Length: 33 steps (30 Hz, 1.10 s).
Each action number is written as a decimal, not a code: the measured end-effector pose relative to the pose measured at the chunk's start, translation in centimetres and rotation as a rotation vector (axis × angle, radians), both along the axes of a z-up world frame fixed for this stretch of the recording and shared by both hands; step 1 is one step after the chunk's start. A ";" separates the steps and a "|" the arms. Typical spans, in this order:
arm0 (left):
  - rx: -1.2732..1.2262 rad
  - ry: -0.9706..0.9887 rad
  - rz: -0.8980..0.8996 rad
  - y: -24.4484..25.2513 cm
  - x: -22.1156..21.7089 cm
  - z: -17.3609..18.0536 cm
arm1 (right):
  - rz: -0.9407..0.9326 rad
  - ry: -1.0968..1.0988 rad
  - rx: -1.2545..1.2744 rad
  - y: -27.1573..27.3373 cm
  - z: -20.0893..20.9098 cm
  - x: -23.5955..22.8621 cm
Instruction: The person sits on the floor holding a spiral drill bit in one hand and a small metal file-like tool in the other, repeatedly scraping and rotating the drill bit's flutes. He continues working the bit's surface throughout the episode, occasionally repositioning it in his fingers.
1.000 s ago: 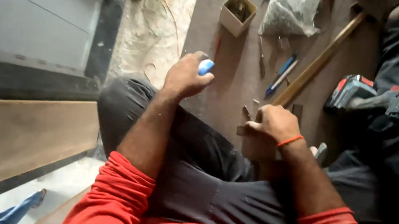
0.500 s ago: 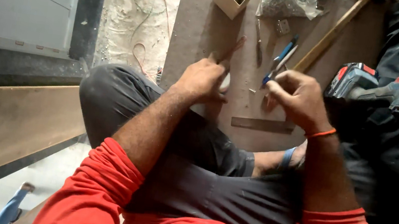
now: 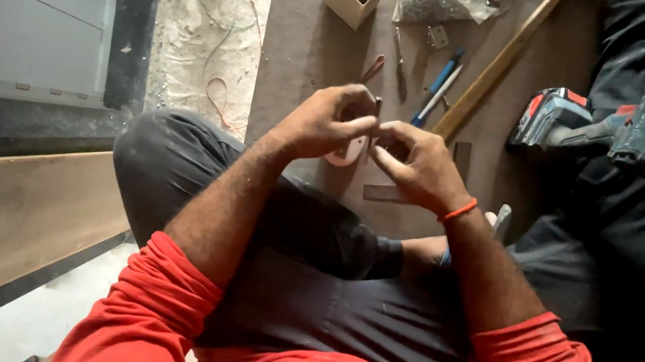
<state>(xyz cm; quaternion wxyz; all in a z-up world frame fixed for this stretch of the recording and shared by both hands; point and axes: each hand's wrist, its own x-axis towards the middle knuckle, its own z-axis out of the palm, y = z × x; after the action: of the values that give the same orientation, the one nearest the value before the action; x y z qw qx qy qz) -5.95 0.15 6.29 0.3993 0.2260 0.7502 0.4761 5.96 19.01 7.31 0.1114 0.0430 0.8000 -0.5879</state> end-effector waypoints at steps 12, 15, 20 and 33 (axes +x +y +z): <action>0.074 0.276 0.398 -0.5 -1.5 -0.4 | -0.104 0.129 0.777 2.2 -5.2 0.2; 0.065 0.306 0.377 -0.5 -1.3 -0.6 | -0.067 0.127 0.840 1.5 -6.1 0.1; 0.072 0.280 0.319 -0.3 -1.1 -0.1 | -0.050 0.118 0.871 1.2 -4.8 -0.2; -0.048 0.101 -0.069 -0.2 0.6 -2.2 | -0.246 0.144 0.203 -1.4 -1.2 -0.3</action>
<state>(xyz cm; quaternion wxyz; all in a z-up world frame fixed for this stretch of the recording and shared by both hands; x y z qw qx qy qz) -5.39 -0.03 4.10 0.3826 0.2660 0.7721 0.4321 5.61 17.60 6.14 -0.0239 0.1095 0.8500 -0.5147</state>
